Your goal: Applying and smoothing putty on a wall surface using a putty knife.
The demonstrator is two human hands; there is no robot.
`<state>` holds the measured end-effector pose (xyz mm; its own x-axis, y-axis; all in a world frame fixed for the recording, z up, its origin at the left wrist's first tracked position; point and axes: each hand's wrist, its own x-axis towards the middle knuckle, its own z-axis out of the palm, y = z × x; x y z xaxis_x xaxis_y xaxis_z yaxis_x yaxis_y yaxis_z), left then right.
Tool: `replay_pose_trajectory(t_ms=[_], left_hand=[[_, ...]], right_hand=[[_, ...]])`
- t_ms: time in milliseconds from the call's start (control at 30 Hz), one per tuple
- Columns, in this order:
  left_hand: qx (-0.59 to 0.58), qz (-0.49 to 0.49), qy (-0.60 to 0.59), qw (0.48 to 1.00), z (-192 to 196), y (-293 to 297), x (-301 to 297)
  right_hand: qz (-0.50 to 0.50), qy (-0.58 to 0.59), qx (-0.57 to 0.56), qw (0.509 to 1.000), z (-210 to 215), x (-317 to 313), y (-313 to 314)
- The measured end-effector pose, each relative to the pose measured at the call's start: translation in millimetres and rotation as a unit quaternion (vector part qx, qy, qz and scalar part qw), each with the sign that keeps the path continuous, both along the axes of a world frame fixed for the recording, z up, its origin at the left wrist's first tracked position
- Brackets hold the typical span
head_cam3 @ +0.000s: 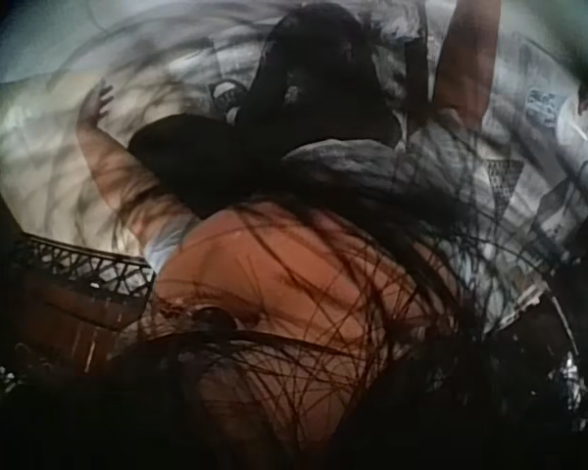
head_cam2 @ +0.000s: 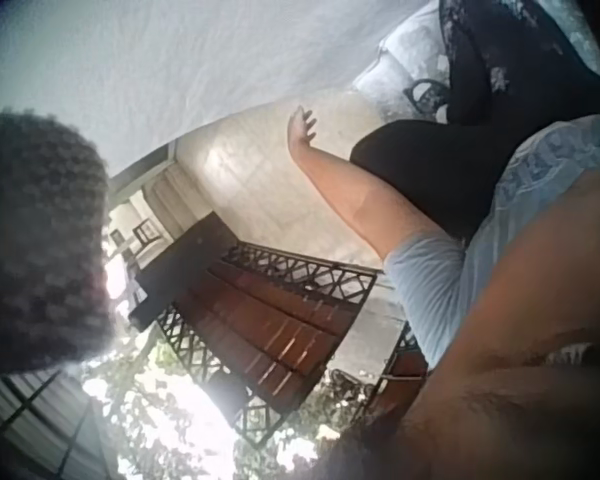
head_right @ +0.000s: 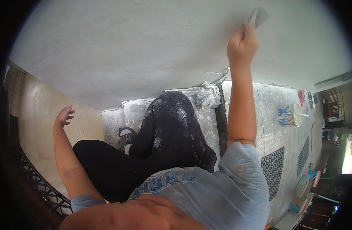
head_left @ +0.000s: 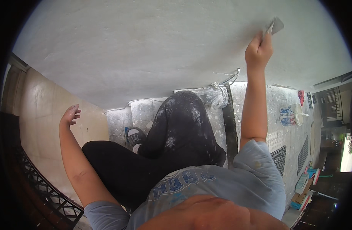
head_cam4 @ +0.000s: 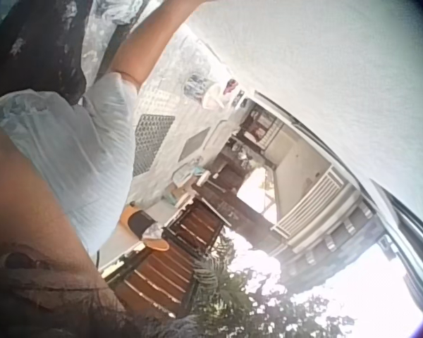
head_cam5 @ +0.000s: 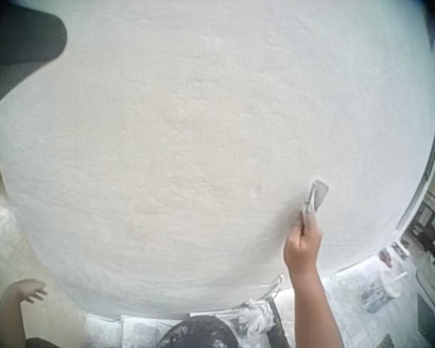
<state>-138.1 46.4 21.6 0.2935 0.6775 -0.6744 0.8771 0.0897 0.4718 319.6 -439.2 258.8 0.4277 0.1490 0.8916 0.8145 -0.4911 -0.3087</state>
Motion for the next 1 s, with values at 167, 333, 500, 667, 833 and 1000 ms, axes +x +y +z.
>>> replay_pose_trajectory(t_ms=[167,333,500,667,833,1000], left_hand=[[-0.027,-0.026,-0.016,0.999,1,-1,2],[-0.035,-0.040,-0.003,0.999,-2,0,5],[-0.003,-0.013,-0.003,1.000,-6,2,5],[-0.059,-0.034,-0.058,0.996,-6,-1,6],[-0.016,-0.053,-0.019,0.998,-7,2,12],[-0.042,-0.103,-0.046,0.993,-11,4,22]], right_hand=[[-0.045,-0.051,-0.055,0.996,29,-2,1],[-0.034,-0.115,-0.039,0.992,59,4,-2],[-0.045,-0.086,-0.072,0.993,77,-8,6],[-0.035,-0.045,-0.044,0.997,108,-19,21],[-0.103,-0.119,-0.059,0.986,145,-21,24],[-0.092,-0.115,-0.015,0.989,157,-23,36]])
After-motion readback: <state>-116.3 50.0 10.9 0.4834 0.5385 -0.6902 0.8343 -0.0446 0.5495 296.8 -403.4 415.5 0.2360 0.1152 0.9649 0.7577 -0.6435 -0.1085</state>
